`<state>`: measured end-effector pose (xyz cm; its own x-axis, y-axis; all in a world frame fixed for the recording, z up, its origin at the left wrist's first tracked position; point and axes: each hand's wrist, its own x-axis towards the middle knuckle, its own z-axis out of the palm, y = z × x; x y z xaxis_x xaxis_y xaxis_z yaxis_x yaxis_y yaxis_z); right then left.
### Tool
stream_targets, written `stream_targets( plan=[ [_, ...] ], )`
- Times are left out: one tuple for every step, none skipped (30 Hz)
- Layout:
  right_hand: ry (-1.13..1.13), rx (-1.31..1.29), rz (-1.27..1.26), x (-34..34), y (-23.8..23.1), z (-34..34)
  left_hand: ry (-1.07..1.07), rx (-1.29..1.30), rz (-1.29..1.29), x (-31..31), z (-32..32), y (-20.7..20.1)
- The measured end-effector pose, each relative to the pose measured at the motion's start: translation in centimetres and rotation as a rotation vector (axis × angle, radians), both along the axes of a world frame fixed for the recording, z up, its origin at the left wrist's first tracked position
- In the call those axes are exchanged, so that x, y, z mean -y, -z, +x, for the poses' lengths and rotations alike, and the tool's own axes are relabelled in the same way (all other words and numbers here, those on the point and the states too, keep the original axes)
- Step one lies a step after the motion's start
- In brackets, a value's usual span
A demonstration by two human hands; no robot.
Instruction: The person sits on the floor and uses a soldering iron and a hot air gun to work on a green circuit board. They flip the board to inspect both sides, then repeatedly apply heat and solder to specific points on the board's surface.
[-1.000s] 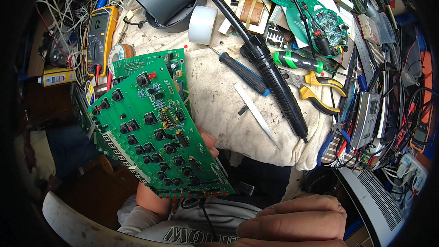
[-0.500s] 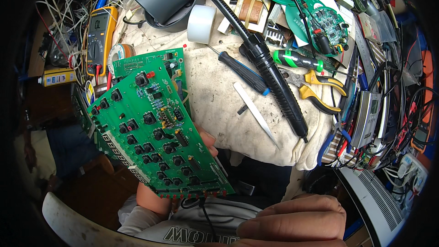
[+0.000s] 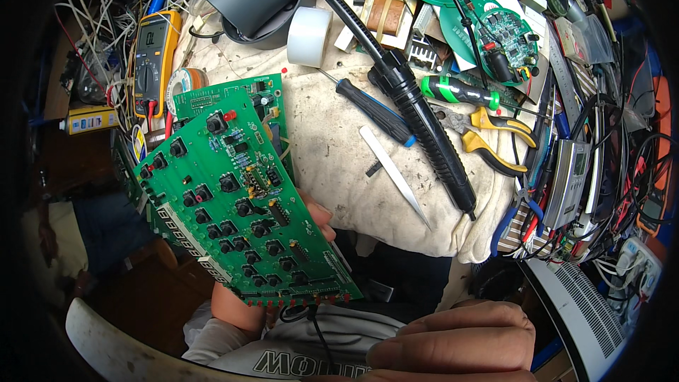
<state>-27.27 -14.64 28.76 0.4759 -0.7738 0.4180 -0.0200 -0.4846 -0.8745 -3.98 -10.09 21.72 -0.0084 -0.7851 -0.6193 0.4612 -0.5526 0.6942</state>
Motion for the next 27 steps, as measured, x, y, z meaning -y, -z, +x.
stream_targets(
  plan=[
    [-0.015, 0.008, -0.026, -0.1, 0.2, 0.0, -0.023, -0.017, 0.027, 0.0, 0.0, 0.0],
    [-0.03, 0.016, -0.053, 0.0, 0.4, -0.2, 0.0, -0.009, 0.004, 0.0, 0.0, 0.0],
    [-0.064, 0.024, -0.094, 0.3, 0.8, -0.4, -0.064, -0.071, 0.061, 0.0, 0.0, 0.0],
    [-0.097, 0.019, -0.123, 0.6, 0.9, -0.7, -0.082, -0.108, 0.068, 0.0, 0.2, 0.1],
    [-0.131, 0.015, -0.152, 0.9, 1.1, -0.9, -0.079, -0.113, 0.073, 0.0, 0.2, 0.1],
    [-0.165, -0.003, -0.169, 1.1, 1.1, -1.2, -0.076, -0.119, 0.077, 0.0, 0.3, 0.2],
    [-0.172, -0.014, -0.161, 1.2, 1.0, -1.3, -0.053, -0.094, 0.079, 0.0, 0.4, 0.3],
    [-0.179, -0.024, -0.152, 1.3, 0.9, -1.4, -0.033, -0.073, 0.077, -0.1, 0.4, 0.3],
    [-0.159, -0.028, -0.117, 1.0, 0.7, -1.3, -0.014, -0.052, 0.074, -0.2, 0.5, 0.5],
    [-0.153, -0.029, -0.098, 1.1, 0.6, -1.3, 0.001, -0.035, 0.067, -0.3, 0.5, 0.6],
    [-0.146, -0.029, -0.08, 0.9, 0.4, -1.2, -0.026, -0.082, 0.048, -0.5, 0.6, 0.8],
    [-0.153, -0.028, -0.076, 0.8, 0.4, -1.1, -0.053, -0.129, 0.028, -0.6, 0.7, 1.0],
    [-0.149, -0.017, -0.078, 0.7, 0.5, -0.9, -0.122, -0.241, -0.005, -0.7, 0.9, 1.3],
    [-0.145, -0.006, -0.081, 0.6, 0.4, -0.8, -0.134, -0.25, -0.012, -0.9, 0.9, 1.4],
    [-0.129, 0.015, -0.087, 0.5, 0.6, -0.5, -0.146, -0.259, -0.019, -1.1, 1.0, 1.5],
    [-0.11, 0.015, -0.093, 0.4, 0.5, -0.3, -0.101, -0.167, 0.001, -1.4, 1.1, 1.5],
    [-0.091, 0.015, -0.098, 0.4, 0.5, -0.1, -0.077, -0.117, 0.011, -1.5, 1.1, 1.5],
    [-0.07, -0.006, -0.102, 0.3, 0.3, 0.1, -0.052, -0.067, 0.022, -1.7, 1.2, 1.5],
    [-0.06, -0.023, -0.105, 0.6, 0.1, 0.3, -0.048, -0.061, 0.023, -1.7, 1.2, 1.5],
    [-0.051, -0.04, -0.108, 0.7, -0.1, 0.4, -0.09, -0.131, 0.024, -1.8, 1.2, 1.5],
    [-0.055, -0.054, -0.109, 1.0, -0.3, 0.5, -0.132, -0.2, 0.026, -1.8, 1.1, 1.5],
    [-0.103, -0.068, -0.111, 1.5, -0.4, 0.3, -0.221, -0.346, 0.028, -1.8, 1.0, 1.6],
    [-0.152, -0.082, -0.113, 1.7, -0.4, 0.2, -0.262, -0.416, 0.031, -1.8, 0.9, 1.6],
    [-0.245, -0.097, -0.114, 2.4, -0.3, -0.4, -0.303, -0.485, 0.035, -1.8, 0.9, 1.6],
    [-0.218, -0.096, -0.091, 1.9, -0.3, -0.3, -0.298, -0.48, 0.041, -1.8, 1.0, 1.6],
    [-0.192, -0.094, -0.067, 2.1, -0.3, -0.5, -0.266, -0.418, 0.041, -1.8, 1.0, 1.6],
    [-0.047, -0.076, -0.019, 0.9, -0.6, 0.5, -0.233, -0.356, 0.042, -1.8, 1.1, 1.6]
  ],
)
